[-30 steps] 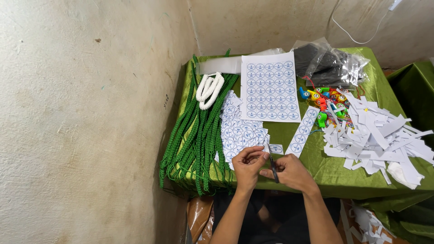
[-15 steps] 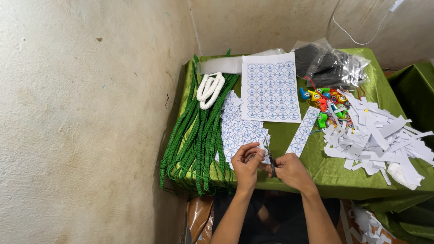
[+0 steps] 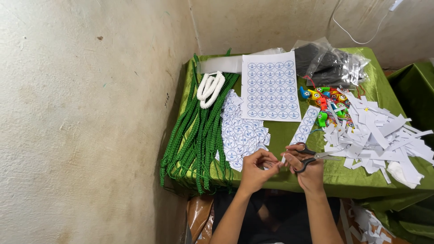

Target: Cutting circular labels from a printed sheet using scissors at a workstation.

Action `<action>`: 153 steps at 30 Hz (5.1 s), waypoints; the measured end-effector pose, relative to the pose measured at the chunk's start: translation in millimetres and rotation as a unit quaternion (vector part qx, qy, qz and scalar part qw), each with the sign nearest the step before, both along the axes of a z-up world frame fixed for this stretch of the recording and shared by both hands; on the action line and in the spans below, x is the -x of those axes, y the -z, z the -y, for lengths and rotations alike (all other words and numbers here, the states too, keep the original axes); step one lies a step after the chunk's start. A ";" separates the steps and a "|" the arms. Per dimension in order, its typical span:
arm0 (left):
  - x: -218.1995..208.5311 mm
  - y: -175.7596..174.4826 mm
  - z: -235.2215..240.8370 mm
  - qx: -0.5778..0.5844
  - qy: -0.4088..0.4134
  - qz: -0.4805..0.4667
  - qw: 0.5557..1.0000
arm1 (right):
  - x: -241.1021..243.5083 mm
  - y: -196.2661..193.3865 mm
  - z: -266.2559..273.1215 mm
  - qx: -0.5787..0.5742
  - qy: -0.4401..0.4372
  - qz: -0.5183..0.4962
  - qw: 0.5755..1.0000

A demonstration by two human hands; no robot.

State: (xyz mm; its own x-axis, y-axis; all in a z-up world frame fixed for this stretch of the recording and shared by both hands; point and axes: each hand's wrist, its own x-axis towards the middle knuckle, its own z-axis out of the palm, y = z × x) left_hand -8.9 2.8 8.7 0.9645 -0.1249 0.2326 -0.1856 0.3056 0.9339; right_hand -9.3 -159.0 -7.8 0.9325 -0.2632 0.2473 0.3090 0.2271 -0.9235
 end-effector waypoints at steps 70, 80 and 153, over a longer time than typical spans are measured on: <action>61.9 6.9 -46.8 -0.488 -0.159 0.359 0.779 | 51.5 4.6 123.7 0.468 0.365 0.016 0.804; 65.9 3.6 -51.1 -0.490 -0.140 0.403 0.761 | 51.0 3.8 124.3 0.462 0.365 0.027 0.808; -0.8 -34.7 13.7 -0.307 0.104 0.164 0.932 | 56.7 -25.6 127.3 0.280 0.165 -0.047 0.945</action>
